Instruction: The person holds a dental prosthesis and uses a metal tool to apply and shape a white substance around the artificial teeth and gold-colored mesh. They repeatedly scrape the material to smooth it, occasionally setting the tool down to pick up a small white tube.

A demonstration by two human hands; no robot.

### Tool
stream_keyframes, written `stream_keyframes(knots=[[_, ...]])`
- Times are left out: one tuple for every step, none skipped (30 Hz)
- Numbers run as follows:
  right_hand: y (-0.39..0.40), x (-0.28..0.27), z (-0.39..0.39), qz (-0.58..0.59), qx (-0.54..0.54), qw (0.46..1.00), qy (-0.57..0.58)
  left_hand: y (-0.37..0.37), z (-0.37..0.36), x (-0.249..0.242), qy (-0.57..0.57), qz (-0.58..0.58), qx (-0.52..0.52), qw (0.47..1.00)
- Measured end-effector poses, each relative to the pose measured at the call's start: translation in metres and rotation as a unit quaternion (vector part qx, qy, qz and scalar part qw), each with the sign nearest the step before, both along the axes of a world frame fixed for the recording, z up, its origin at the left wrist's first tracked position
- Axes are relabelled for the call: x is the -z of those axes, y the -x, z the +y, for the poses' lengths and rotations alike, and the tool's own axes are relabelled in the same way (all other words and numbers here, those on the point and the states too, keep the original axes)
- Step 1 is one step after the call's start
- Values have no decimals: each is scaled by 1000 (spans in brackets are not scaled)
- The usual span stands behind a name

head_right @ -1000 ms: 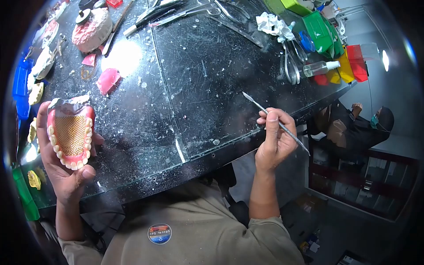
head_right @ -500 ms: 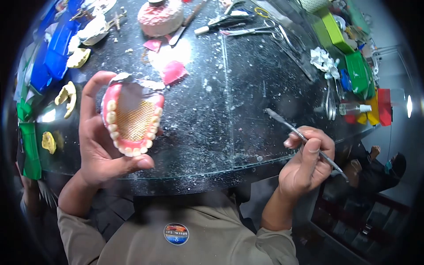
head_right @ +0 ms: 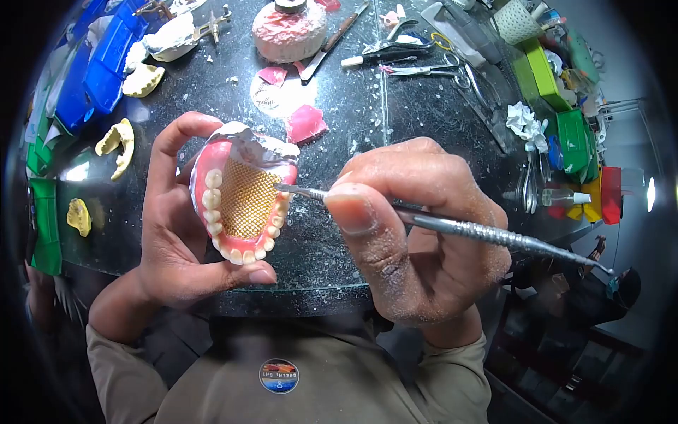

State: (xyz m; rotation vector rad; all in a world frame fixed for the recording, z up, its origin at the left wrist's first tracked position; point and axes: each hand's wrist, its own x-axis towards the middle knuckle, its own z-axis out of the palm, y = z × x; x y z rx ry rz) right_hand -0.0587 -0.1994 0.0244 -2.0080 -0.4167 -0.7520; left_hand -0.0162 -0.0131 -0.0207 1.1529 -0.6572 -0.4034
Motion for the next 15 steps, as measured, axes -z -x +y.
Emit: stream_keyframes(knots=[[0,2,0,0,-1,1000,-3,0,0,0,-3,6,1,1000],[0,3,0,2,-1,1000,-4,0,0,0,-6,11,2,1000],[0,3,0,2,-3,1000,-5,0,0,0,-8,15,3,1000],[0,4,1,3,-6,1000,-6,0,0,-1,-9,17,2,1000],[0,4,1,4,-11,1000,-7,0,0,-1,-10,19,2,1000],[-1,4,1,6,-13,1000,-8,0,0,-1,-10,21,2,1000],[-1,5,1,7,-15,1000,-10,0,0,-1,-9,20,2,1000],[-1,5,1,10,-15,1000,-12,0,0,-1,-7,20,2,1000],[-1,6,1,12,-16,1000,-12,0,0,-1,-6,21,1,1000],[-1,6,0,13,-17,1000,-11,0,0,-1,-7,18,2,1000],[-1,6,0,12,-18,1000,-8,-1,0,-1,-9,14,3,1000],[-1,6,0,11,-19,1000,-6,-1,0,0,-10,11,4,1000],[-2,6,0,10,-20,1000,-4,-1,0,0,-9,10,3,1000],[-2,6,0,9,-20,1000,-4,-1,0,0,-9,10,3,1000],[-2,6,0,10,-21,1000,-5,-1,0,0,-8,9,2,1000]])
